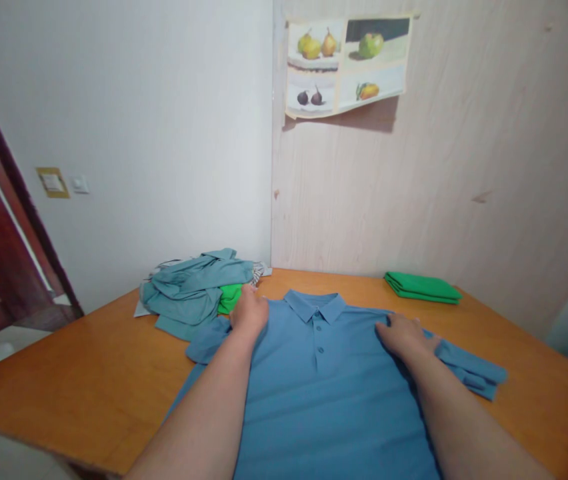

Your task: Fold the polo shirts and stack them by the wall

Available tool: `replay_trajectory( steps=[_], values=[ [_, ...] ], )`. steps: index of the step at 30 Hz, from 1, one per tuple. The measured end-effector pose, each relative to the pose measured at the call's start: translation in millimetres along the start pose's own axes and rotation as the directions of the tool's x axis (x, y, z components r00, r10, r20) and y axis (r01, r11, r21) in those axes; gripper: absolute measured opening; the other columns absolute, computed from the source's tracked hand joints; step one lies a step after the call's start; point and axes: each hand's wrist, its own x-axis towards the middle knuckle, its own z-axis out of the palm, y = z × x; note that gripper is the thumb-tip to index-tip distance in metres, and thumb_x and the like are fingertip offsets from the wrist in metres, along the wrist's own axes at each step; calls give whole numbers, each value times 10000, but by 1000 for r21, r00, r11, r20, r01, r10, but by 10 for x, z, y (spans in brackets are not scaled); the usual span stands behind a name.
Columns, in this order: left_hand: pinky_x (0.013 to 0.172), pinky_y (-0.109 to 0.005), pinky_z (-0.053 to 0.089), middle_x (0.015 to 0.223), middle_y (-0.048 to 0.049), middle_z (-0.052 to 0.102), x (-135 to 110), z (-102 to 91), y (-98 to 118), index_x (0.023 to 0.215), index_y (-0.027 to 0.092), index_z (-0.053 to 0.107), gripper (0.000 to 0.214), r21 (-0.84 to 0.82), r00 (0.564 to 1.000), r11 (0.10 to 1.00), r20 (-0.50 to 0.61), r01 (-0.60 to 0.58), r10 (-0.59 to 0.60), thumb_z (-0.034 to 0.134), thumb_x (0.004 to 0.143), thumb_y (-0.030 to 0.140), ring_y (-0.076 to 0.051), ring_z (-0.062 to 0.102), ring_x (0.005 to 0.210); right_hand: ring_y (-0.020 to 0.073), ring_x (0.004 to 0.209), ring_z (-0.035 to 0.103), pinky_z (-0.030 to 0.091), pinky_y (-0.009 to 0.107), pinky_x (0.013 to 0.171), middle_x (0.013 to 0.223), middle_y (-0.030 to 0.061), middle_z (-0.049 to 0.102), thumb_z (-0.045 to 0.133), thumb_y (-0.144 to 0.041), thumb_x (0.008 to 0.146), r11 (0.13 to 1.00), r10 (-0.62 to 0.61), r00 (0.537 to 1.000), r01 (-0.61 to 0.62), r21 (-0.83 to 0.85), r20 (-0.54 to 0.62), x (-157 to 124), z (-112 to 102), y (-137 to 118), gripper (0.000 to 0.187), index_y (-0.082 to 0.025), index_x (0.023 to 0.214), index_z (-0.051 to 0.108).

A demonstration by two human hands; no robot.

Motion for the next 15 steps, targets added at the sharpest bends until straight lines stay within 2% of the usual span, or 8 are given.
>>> replay_trajectory(
  steps=[2, 4, 6, 8, 11, 13, 15],
  values=[
    [789, -363, 467, 1076, -96, 723, -85, -8, 71, 1134, 239, 588, 276, 80, 994, 991, 18, -108, 106, 487, 901, 346, -277, 678, 983, 374, 1380, 419, 341, 574, 1073, 1462, 150, 526, 399, -426, 931, 998, -63, 997, 63, 2, -50, -48, -75, -84, 516, -199, 1349, 600],
    [821, -356, 470, 1054, -94, 730, -183, -1, 154, 1026, 236, 650, 241, 134, 970, 962, 84, -236, 227, 465, 916, 346, -269, 669, 999, 326, 1249, 561, 425, 458, 1016, 1347, 152, 625, 370, -401, 959, 986, -162, 985, 165, 38, -63, -115, -142, -194, 474, -190, 1275, 653],
    [867, -346, 470, 1045, -98, 736, -279, 24, 225, 957, 231, 690, 276, 151, 927, 920, 167, -361, 336, 453, 931, 371, -261, 660, 1020, 277, 1120, 646, 463, 361, 955, 1214, 124, 707, 352, -392, 979, 957, -273, 961, 276, 87, -48, -199, -168, -308, 445, -206, 1172, 707],
    [915, -346, 466, 1078, -107, 733, -359, 68, 264, 964, 223, 709, 333, 146, 875, 876, 245, -459, 417, 438, 947, 417, -261, 654, 1047, 249, 1129, 648, 452, 312, 965, 1196, 94, 722, 357, -400, 991, 914, -389, 921, 387, 121, -11, -288, -134, -407, 431, -224, 1136, 723],
    [996, -379, 445, 1213, -137, 691, -436, 166, 257, 1102, 202, 693, 432, 133, 806, 825, 344, -549, 481, 424, 950, 504, -287, 622, 1154, 271, 1341, 499, 358, 350, 1097, 1428, 96, 582, 384, -459, 989, 865, -499, 861, 489, 113, 92, -389, 2, -502, 491, -200, 1327, 628],
    [1082, -432, 386, 1386, -169, 589, -454, 242, 238, 1254, 174, 630, 547, 154, 782, 803, 390, -576, 487, 412, 940, 564, -324, 522, 1306, 310, 1457, 329, 255, 436, 1169, 1565, 104, 415, 368, -516, 984, 878, -479, 865, 475, 64, 148, -406, 97, -533, 601, -177, 1465, 491],
    [1150, -494, 298, 1531, -185, 435, -438, 312, 237, 1381, 150, 537, 669, 192, 776, 793, 429, -579, 462, 364, 937, 619, -358, 372, 1429, 329, 1500, 214, 177, 502, 1191, 1621, 92, 307, 317, -567, 982, 903, -426, 887, 430, 18, 176, -376, 157, -547, 668, -193, 1530, 392]
  ],
)
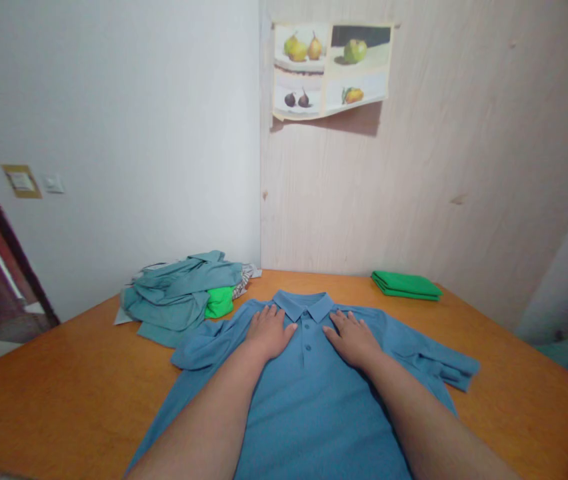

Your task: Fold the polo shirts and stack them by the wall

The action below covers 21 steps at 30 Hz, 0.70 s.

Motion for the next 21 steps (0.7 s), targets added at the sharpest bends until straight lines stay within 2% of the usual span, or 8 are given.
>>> replay_trajectory(
  steps=[2, 6, 10, 21],
  values=[
    [1172, -538, 242, 1598, -182, 320, 75, 26, 0, 1453, 149, 461, 757, 17, 998, 1000, 54, 15, -15, 297, 931, 673, -374, 266, 1480, 334, 1512, 167, 137, 540, 1192, 1640, 82, 259, 263, -618, 973, 999, 52, 998, -52, -15, 23, 64, 7, 30, 708, -221, 1554, 342],
    [1170, -573, 218, 1626, -171, 253, 281, 28, -33, 1505, 185, 392, 880, 11, 992, 1000, 123, -13, 11, 241, 878, 783, -388, 222, 1493, 341, 1519, 123, 97, 587, 1180, 1658, 89, 198, 221, -698, 937, 994, 106, 993, -105, -23, 58, 217, -32, 146, 788, -242, 1576, 281],
    [1174, -589, 184, 1635, -151, 237, 478, 74, -76, 1523, 215, 367, 942, -1, 994, 999, 105, -39, 39, 195, 840, 839, -397, 197, 1498, 338, 1520, 116, 98, 593, 1178, 1663, 79, 181, 210, -712, 926, 994, 113, 992, -112, -16, 62, 378, -35, 267, 800, -255, 1582, 263],
    [1172, -609, 161, 1643, -140, 218, 1118, 213, -83, 1534, 231, 353, 968, -1, 991, 995, 99, -96, 95, 146, 827, 860, -398, 176, 1503, 348, 1516, 130, 101, 618, 1170, 1665, 81, 173, 164, -711, 925, 987, 160, 987, -160, -23, 26, 905, 14, 449, 809, -253, 1587, 246]
  ],
)
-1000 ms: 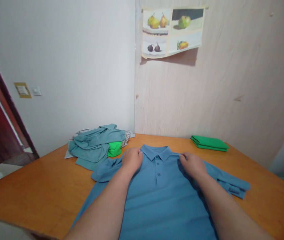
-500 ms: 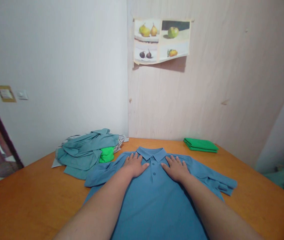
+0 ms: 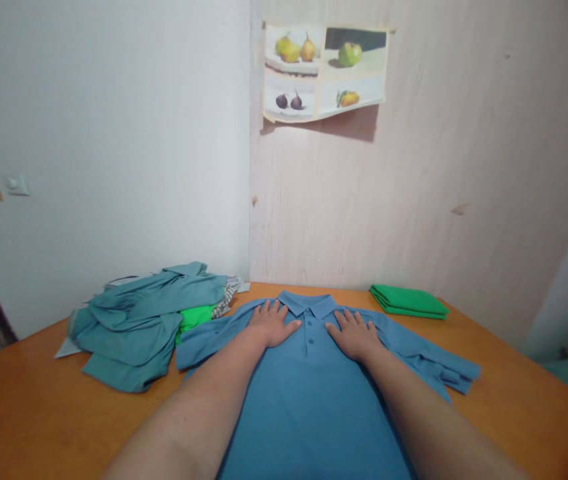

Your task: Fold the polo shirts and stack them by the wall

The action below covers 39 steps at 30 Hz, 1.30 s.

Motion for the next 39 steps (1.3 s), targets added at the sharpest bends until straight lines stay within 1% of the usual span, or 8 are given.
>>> replay_trajectory(
  steps=[15, 18, 20, 23, 26, 29, 33, 39],
  values=[
    [1161, -602, 184, 1644, -126, 228, 701, 19, -133, 1529, 248, 359, 955, 19, 1000, 999, -3, -29, 29, 138, 829, 860, -402, 209, 1491, 365, 1497, 196, 142, 631, 1161, 1649, 106, 225, 210, -684, 947, 998, -26, 999, 24, -50, -27, 626, -34, 102, 757, -257, 1564, 312],
    [1146, -582, 226, 1616, -146, 298, 742, 40, -142, 1492, 225, 421, 925, 39, 998, 999, -44, -37, 39, 158, 850, 837, -393, 263, 1471, 360, 1475, 259, 223, 604, 1151, 1622, 133, 288, 279, -633, 973, 997, -60, 996, 57, -48, -59, 639, -55, 96, 696, -236, 1537, 371],
    [1136, -551, 256, 1552, -164, 409, 723, 44, -132, 1418, 199, 513, 857, 71, 992, 996, -108, -56, 63, 206, 881, 792, -377, 336, 1433, 346, 1408, 380, 329, 548, 1119, 1558, 151, 398, 373, -574, 988, 996, -90, 991, 87, -36, -94, 608, -84, 78, 603, -222, 1467, 473],
    [1122, -508, 283, 1393, -191, 562, 636, 13, -91, 1261, 156, 637, 686, 134, 970, 991, -235, -27, 59, 307, 932, 660, -362, 437, 1347, 265, 1171, 587, 501, 464, 974, 1364, 125, 567, 546, -427, 979, 994, -113, 984, 111, -19, -135, 500, -154, 46, 399, -205, 1308, 585],
    [1097, -519, 305, 1320, -212, 595, 532, -55, -31, 1213, 132, 659, 529, 149, 959, 988, -282, 46, -2, 332, 971, 470, -364, 464, 1309, 224, 1052, 629, 554, 439, 882, 1270, 87, 600, 618, -364, 954, 994, -111, 982, 111, -13, -150, 335, -243, 44, 358, -184, 1262, 586],
    [1052, -535, 360, 1256, -236, 626, 447, -133, 25, 1154, 108, 688, 448, 137, 974, 988, -221, 78, -46, 368, 957, 351, -372, 531, 1240, 234, 1075, 628, 537, 423, 918, 1269, 110, 616, 582, -374, 970, 994, -106, 982, 106, -10, -155, 129, -336, 120, 330, -189, 1241, 616],
    [968, -486, 465, 1182, -235, 667, 275, -222, 71, 1142, 111, 693, 428, 112, 984, 987, -146, 119, -102, 424, 924, 361, -355, 614, 1128, 288, 1154, 628, 474, 380, 1010, 1251, 175, 669, 436, -376, 994, 996, -85, 984, 86, 4, -155, -214, -445, 394, 415, -135, 1252, 655],
    [969, -428, 482, 1189, -186, 658, -397, -249, 110, 1161, 134, 664, 442, 63, 987, 994, -138, 91, -82, 364, 958, 388, -308, 628, 1097, 282, 1249, 584, 409, 371, 1078, 1342, 121, 645, 332, -423, 974, 993, -103, 985, 111, 49, -139, -916, -360, 895, 527, -152, 1289, 656]
  ],
)
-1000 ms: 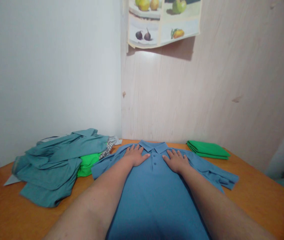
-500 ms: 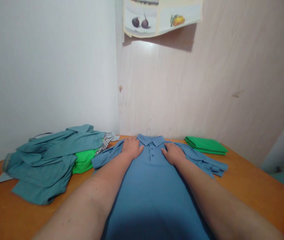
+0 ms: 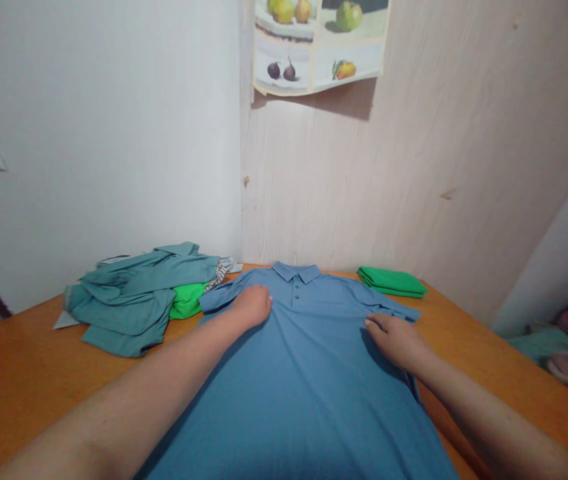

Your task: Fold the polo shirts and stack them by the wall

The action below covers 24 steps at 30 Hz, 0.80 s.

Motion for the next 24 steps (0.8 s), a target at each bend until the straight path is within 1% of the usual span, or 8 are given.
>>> replay_trajectory(
  steps=[2, 6, 10, 14, 17, 19, 21, 24],
  values=[
    [998, -412, 466, 1192, -158, 664, -287, 12, -29, 1155, 163, 664, 433, -30, 999, 998, -5, -49, 49, 361, 970, 411, -288, 625, 1108, 283, 1331, 514, 363, 402, 1122, 1427, 120, 578, 318, -478, 975, 1000, -14, 999, 14, -21, 39, -242, 71, 60, 573, -160, 1346, 618],
    [1141, -419, 346, 1397, -181, 569, -734, 74, -133, 1329, 127, 578, 576, -91, 974, 970, -44, -226, 223, 340, 984, 521, -298, 497, 1329, 317, 1484, 271, 208, 600, 1165, 1581, 82, 386, 289, -548, 980, 992, 0, 998, 9, -127, 70, -509, 172, 117, 625, -227, 1481, 478],
    [1194, -428, 267, 1520, -182, 450, -922, 35, -273, 1406, 122, 521, 671, -82, 974, 970, -2, -227, 228, 331, 971, 597, -303, 389, 1429, 353, 1486, 247, 136, 719, 1119, 1576, 98, 393, 256, -533, 995, 968, 114, 993, -110, -225, 5, -516, 84, 209, 601, -246, 1472, 482],
    [1190, -423, 283, 1511, -166, 470, -1077, -96, -361, 1383, 138, 543, 616, -96, 981, 978, 38, -186, 190, 388, 961, 559, -301, 416, 1415, 364, 1433, 350, 225, 668, 1117, 1536, 150, 443, 329, -486, 978, 955, 150, 988, -157, -251, -45, -552, -64, 233, 576, -183, 1419, 541],
    [1193, -419, 281, 1504, -135, 489, -1297, -165, -365, 1368, 177, 560, 575, -149, 975, 965, 18, -216, 221, 421, 952, 547, -288, 418, 1415, 328, 1377, 443, 329, 516, 1126, 1478, 163, 512, 375, -471, 962, 983, 55, 998, -59, -171, -30, -708, -115, 123, 561, -153, 1369, 594],
    [1195, -429, 276, 1510, -125, 484, -1469, -183, -352, 1384, 194, 552, 590, -178, 969, 955, 19, -238, 246, 428, 946, 570, -286, 411, 1421, 304, 1392, 434, 327, 448, 1146, 1478, 158, 515, 385, -485, 962, 994, -16, 999, 13, -108, -33, -863, -99, 10, 572, -148, 1373, 596],
    [1196, -444, 269, 1533, -121, 454, -1621, -186, -342, 1411, 206, 533, 619, -192, 964, 949, 35, -252, 263, 419, 946, 598, -287, 390, 1435, 295, 1432, 381, 290, 446, 1173, 1518, 131, 475, 384, -523, 962, 996, -67, 998, 66, -62, -19, -1036, -53, -91, 589, -173, 1393, 582],
    [1200, -463, 244, 1568, -117, 400, -1769, -186, -345, 1454, 213, 496, 660, -180, 961, 949, 49, -260, 272, 367, 959, 630, -291, 333, 1467, 296, 1459, 335, 237, 535, 1185, 1554, 78, 431, 341, -568, 972, 993, -108, 993, 111, -47, 46, -1264, 22, -148, 598, -243, 1430, 544]
  ],
)
